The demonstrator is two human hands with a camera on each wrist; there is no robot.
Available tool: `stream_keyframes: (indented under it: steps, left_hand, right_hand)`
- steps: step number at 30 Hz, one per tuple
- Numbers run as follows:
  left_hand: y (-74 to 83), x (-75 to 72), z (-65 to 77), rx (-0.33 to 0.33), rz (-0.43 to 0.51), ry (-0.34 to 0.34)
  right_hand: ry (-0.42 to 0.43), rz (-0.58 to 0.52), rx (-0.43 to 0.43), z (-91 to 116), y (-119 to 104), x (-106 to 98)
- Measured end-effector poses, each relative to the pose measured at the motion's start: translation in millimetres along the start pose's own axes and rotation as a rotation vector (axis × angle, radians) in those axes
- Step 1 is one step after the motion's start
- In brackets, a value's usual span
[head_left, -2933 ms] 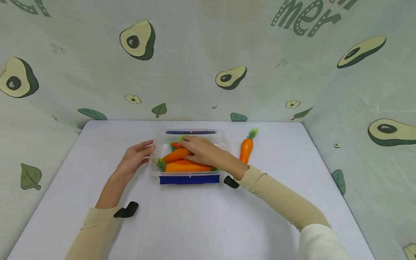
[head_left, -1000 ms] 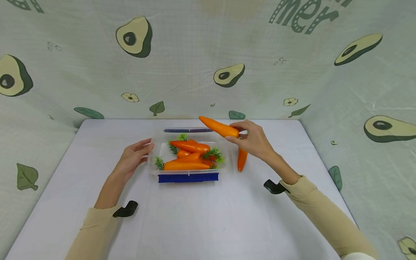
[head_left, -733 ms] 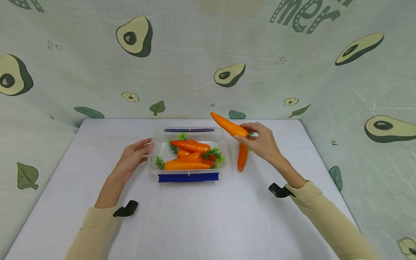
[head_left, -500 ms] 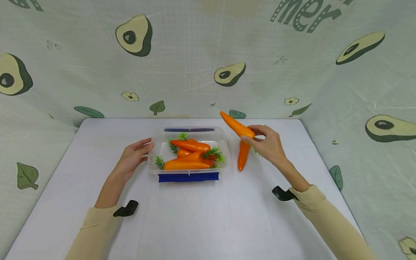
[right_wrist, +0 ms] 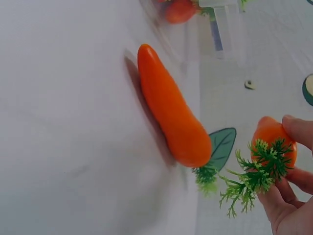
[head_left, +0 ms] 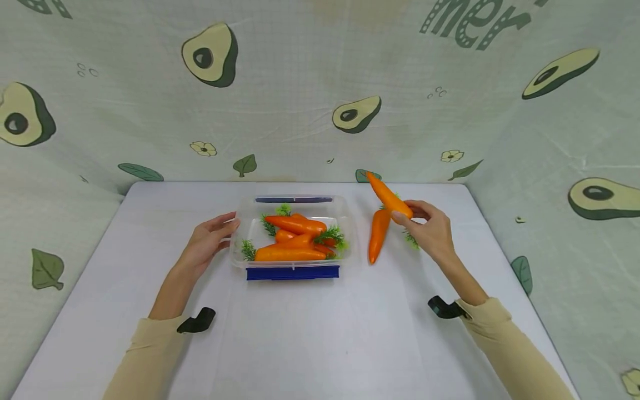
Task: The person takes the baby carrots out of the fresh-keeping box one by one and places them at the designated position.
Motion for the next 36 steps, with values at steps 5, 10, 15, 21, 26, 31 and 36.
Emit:
stream_keyframes:
  steps: [5, 10, 15, 21, 26, 31, 36]
  left_hand:
    - [-0.1, 0.1, -0.3, 0.002, -0.001, -0.001]
    - [-0.3, 0.1, -1.7, -0.006, 0.002, 0.005]
    - [-1.5, -0.5, -2.1, -0.017, 0.003, 0.010]
    - [-1.5, 0.1, -1.3, -0.024, 0.007, 0.013]
    - [-0.7, 0.7, 0.3, -0.029, -0.002, 0.011]
    - [-0.9, 0.6, 0.9, -0.026, -0.006, 0.012]
    - [-1.1, 0.8, 0.3, -0.021, -0.005, 0.009]
  right_hand:
    - [0.036, 0.005, 0.077, 3, 15, -2]
    - [0.072, 0.002, 0.167, 6, 30, -5]
    - [0.100, -0.020, 0.254, 7, 44, -7]
    - [0.133, -0.048, 0.311, 10, 55, -9]
    - [0.149, -0.033, 0.350, 11, 64, -10]
    - [0.143, 0.013, 0.391, 10, 72, -10]
    - [0.122, 0.038, 0.413, 9, 77, -9]
Point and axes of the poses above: each hand's wrist, its own z-axis away from the middle knuckle, its own x-axis out of the palm, y = z × x, the point moved 4 cm from there along -z, towards the middle knuckle, and after that the axes turned 6 degrees about x, right-handed, at the moved point
